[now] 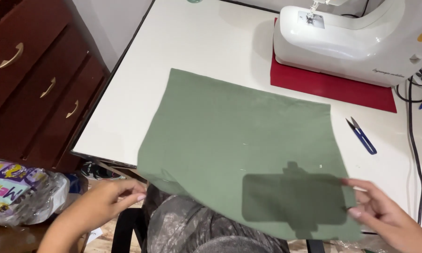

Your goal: The person folds a piece of beige fabric and secures it with pins. They then switch to a green fabric, fold it, and pin the edges in preparation for sewing.

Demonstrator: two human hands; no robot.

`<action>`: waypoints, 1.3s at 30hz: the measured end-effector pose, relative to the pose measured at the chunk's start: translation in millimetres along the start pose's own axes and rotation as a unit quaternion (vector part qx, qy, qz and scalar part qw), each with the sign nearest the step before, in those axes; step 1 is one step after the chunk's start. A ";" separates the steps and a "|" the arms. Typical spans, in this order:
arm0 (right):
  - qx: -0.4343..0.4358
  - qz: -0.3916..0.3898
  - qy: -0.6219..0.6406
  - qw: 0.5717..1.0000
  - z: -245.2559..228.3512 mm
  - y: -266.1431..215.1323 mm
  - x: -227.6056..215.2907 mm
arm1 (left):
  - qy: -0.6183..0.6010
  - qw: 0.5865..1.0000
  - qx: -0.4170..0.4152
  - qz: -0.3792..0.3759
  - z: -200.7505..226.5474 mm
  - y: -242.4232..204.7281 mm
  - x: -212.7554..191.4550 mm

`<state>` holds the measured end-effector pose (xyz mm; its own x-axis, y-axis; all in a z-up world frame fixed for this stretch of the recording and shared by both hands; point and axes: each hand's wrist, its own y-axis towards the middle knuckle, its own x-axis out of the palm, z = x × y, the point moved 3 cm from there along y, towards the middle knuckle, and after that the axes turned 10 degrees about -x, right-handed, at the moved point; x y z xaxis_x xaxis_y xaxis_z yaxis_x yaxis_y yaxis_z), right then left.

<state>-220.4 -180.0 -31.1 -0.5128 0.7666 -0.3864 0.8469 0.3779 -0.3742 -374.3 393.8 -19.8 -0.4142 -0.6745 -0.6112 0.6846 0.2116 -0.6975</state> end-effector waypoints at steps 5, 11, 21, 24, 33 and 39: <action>0.005 0.115 0.072 0.991 22.3 0.2 -17.5 | -0.048 0.978 0.186 0.085 19.3 4.7 7.5; 0.106 0.183 -0.006 0.977 -62.9 -18.5 23.4 | -0.011 0.887 0.386 0.252 74.0 13.3 7.4; -0.115 0.094 -0.180 0.972 -3.1 6.1 42.4 | 0.235 0.814 0.485 0.217 129.9 54.7 43.0; -0.237 -0.047 -0.250 0.938 -14.6 13.1 80.2 | 0.273 0.794 0.480 0.254 126.1 69.9 50.3; -0.535 -0.242 -0.323 0.742 39.5 7.9 139.7 | 0.330 0.715 0.538 0.301 118.1 68.3 48.7; -0.191 -0.241 -0.211 0.928 -26.8 27.2 94.4 | 0.236 0.822 0.513 0.071 137.6 48.0 27.7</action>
<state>-242.0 -83.5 -55.2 -0.7859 0.2204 -0.5778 0.4519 0.8424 -0.2935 -270.3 287.9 -18.7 -0.3073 -0.2932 -0.9053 0.7910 -0.6076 -0.0717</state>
